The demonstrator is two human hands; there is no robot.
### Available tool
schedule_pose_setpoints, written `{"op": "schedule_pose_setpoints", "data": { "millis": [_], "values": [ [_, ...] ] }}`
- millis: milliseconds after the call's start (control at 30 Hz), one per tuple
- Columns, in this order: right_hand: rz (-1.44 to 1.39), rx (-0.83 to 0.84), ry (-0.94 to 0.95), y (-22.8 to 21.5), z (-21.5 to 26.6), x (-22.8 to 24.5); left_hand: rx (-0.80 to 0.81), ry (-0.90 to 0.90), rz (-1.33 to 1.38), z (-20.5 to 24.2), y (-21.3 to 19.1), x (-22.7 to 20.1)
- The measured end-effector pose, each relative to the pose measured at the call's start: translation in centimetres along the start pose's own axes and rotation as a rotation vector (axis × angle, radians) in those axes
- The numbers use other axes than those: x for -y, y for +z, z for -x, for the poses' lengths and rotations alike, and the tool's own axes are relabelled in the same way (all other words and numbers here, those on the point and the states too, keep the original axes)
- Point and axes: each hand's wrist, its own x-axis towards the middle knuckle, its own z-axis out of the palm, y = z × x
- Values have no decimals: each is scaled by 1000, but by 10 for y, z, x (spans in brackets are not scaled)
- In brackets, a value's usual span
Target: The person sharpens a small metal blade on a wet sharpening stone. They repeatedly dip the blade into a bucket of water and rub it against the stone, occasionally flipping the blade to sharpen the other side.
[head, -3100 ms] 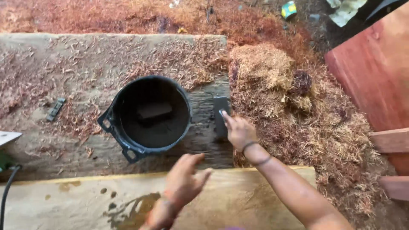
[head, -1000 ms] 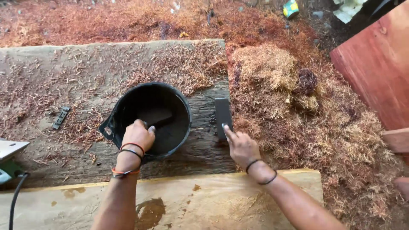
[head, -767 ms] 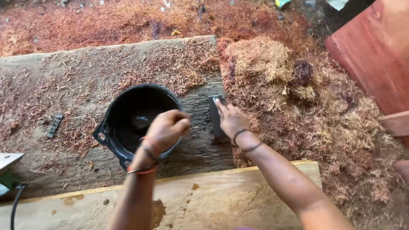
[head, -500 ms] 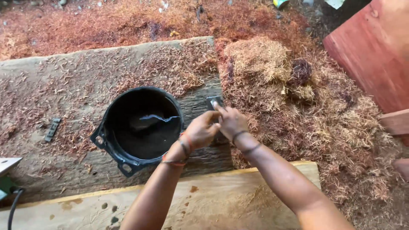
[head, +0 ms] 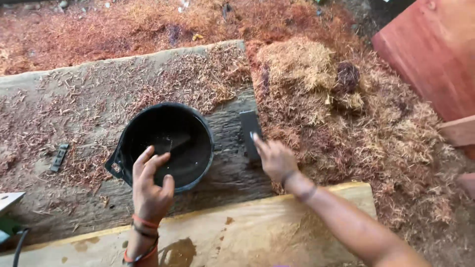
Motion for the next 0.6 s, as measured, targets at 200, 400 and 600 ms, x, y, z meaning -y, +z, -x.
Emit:
{"op": "schedule_pose_setpoints", "data": {
  "millis": [200, 400, 600],
  "values": [
    [46, -68, -23, 13, -59, -14, -189, -9, 55, 24, -13, 3],
    [-58, -135, -147, -9, -19, -4, -175, 0, -17, 23, -11, 27],
    [15, -101, -17, 2, -59, -10, -37, 143, -223, 16, -16, -9]
  ]
}}
